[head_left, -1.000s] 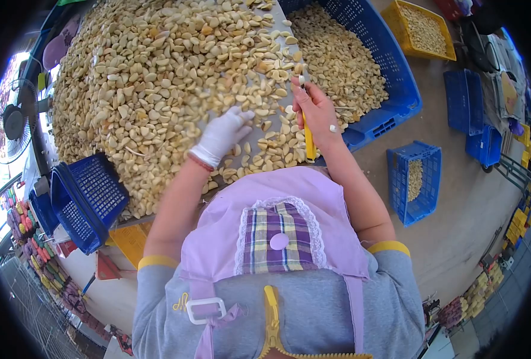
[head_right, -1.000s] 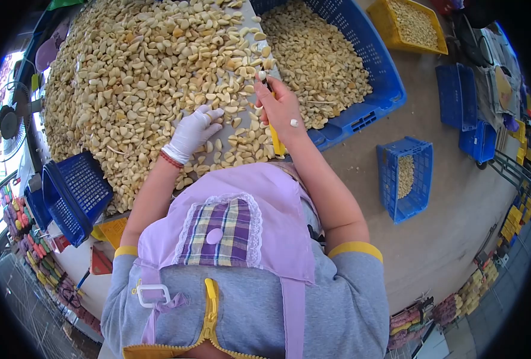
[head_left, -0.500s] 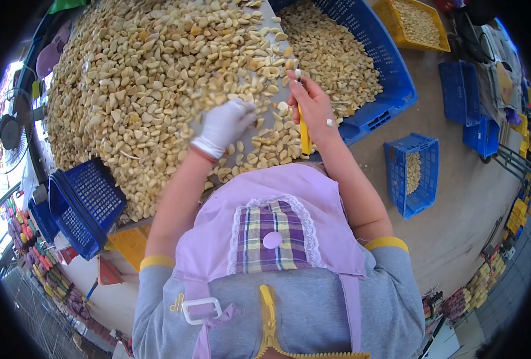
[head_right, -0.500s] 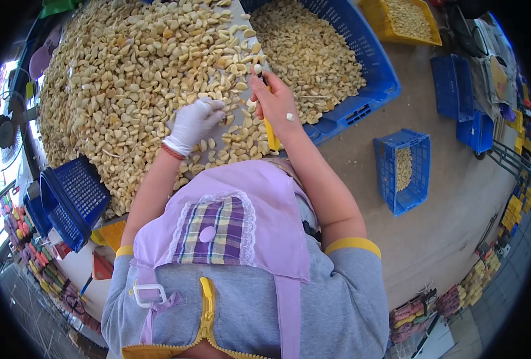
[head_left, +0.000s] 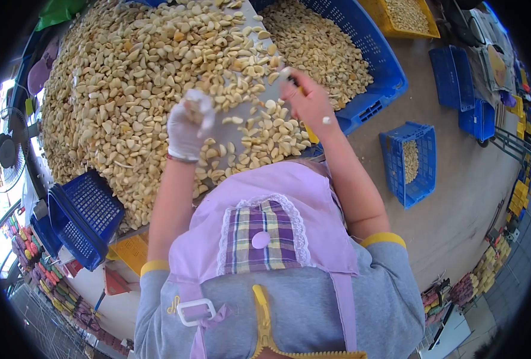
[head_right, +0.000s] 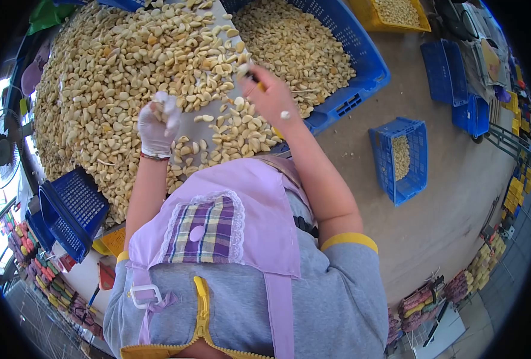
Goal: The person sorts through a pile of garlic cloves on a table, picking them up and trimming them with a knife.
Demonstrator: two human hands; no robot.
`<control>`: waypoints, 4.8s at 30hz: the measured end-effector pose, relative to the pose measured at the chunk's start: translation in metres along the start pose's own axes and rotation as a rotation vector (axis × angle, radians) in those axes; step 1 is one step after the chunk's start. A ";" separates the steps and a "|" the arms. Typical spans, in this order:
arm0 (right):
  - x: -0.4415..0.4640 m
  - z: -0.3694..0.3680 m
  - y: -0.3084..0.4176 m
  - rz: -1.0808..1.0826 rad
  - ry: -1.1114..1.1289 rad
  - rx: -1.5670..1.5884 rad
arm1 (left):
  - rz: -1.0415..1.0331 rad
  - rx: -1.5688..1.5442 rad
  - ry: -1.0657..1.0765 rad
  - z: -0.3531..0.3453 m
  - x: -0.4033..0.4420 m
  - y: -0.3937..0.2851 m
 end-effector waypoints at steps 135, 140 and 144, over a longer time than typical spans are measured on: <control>-0.022 -0.099 0.017 -0.237 0.639 0.084 | 0.113 0.605 -0.478 0.007 -0.053 0.020; -0.033 -0.118 0.040 -0.027 0.713 0.053 | -0.158 0.265 -0.422 -0.002 -0.056 0.008; -0.037 -0.126 0.037 -0.040 0.761 0.062 | -0.148 0.250 -0.401 -0.014 -0.053 0.016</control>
Point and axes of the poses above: each hand's wrist, its own x-axis towards the middle knuckle, its own z-axis out of the back of the hand, y = z × x, the point moved 10 cm from there along x, towards the middle knuckle, and after that the axes turned 8 degrees about z, right-handed, at the moved point
